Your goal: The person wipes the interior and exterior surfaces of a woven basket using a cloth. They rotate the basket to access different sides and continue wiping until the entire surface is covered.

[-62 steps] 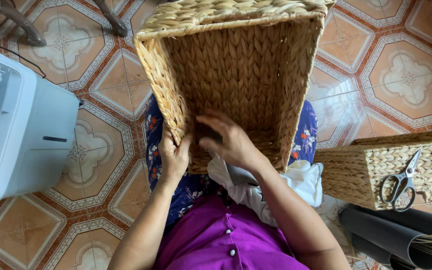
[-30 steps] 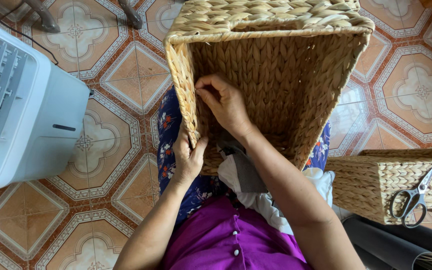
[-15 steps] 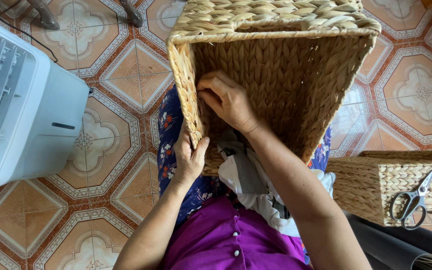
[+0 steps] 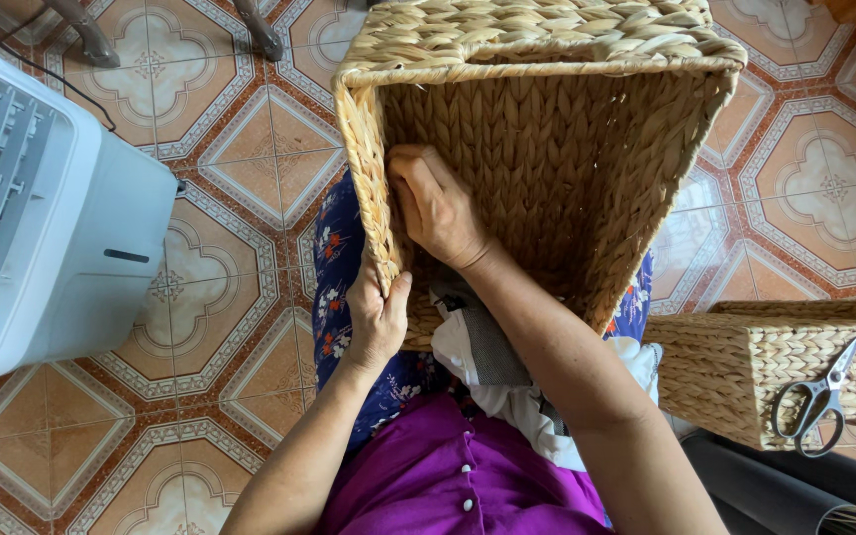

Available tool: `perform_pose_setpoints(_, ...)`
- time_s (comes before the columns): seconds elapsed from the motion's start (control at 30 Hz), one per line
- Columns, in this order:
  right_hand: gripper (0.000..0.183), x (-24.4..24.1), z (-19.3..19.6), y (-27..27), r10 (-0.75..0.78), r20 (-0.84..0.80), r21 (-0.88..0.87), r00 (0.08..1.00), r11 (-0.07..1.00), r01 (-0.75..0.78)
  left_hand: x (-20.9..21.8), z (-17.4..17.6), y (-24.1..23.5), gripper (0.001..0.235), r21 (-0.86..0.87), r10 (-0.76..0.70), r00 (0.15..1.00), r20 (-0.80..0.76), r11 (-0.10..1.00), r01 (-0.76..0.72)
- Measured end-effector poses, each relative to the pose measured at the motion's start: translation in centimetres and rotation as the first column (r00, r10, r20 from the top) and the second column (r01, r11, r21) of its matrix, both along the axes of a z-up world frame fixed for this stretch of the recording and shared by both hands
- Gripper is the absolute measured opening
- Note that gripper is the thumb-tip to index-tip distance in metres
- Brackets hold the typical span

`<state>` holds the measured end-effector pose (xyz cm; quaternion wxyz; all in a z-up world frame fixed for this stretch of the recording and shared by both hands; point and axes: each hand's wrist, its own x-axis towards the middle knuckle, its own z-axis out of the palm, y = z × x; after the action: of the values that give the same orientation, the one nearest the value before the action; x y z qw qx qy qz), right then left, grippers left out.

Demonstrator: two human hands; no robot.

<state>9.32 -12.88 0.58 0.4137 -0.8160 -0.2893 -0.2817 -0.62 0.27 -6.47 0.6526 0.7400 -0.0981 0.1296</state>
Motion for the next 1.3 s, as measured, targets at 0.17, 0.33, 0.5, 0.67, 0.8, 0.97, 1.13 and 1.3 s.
perform_pose_setpoints(0.17, 0.018, 0.6, -1.6, 0.5, -0.042, -0.061, 0.093, 0.997, 0.994, 0.048, 0.2, -0.3, 0.1, 0.059, 0.035, 0.025, 0.998, -0.065, 0.999, -0.023)
perform_pose_setpoints(0.33, 0.024, -1.6, -3.2, 0.4, 0.208, -0.551, 0.655, 0.808, 0.708, 0.265, 0.1, -0.5, -0.2, 0.052, 0.007, 0.009, 0.998, 0.068, 1.0, -0.01)
perform_pose_setpoints(0.5, 0.049, -7.4, -3.8, -0.2, 0.069, -0.45, 0.405, 0.89, 0.905, 0.134, -0.1, -0.7, -0.3, 0.044, 0.007, -0.003, 0.999, 0.034, 1.0, 0.002)
perform_pose_setpoints(0.67, 0.059, -8.4, -1.0, 0.8, 0.042, -0.398, 0.21, 0.917, 0.977, 0.047, 0.3, -0.2, -0.3, 0.054, -0.054, -0.047, 0.997, -0.061, 0.998, 0.043)
perform_pose_setpoints(0.8, 0.043, -8.1, 2.1, -3.2, 0.052, -0.652, 0.088, 0.757, 0.996, 0.007, 0.3, 0.1, -0.6, 0.057, -0.235, -0.064, 0.957, -0.282, 0.972, -0.004)
perform_pose_setpoints(0.97, 0.065, -12.7, 2.5, -8.5, -0.148, -0.609, -0.338, 0.78, 0.937, -0.086, 1.3, 1.2, -0.9, 0.049, -0.056, 0.03, 0.979, 0.202, 0.998, -0.019)
perform_pose_setpoints(1.13, 0.058, -16.8, -0.6, -8.1, -0.073, -0.497, -0.253, 0.864, 0.965, -0.064, 0.8, 4.1, -1.2, 0.048, 0.078, -0.011, 0.966, 0.258, 0.997, -0.01)
perform_pose_setpoints(1.3, 0.045, -16.2, -1.3, -10.6, -0.13, -0.716, -0.04, 0.686, 0.989, 0.145, 0.8, 7.0, -1.7, 0.048, 0.157, -0.067, 0.939, 0.336, 0.987, 0.014)
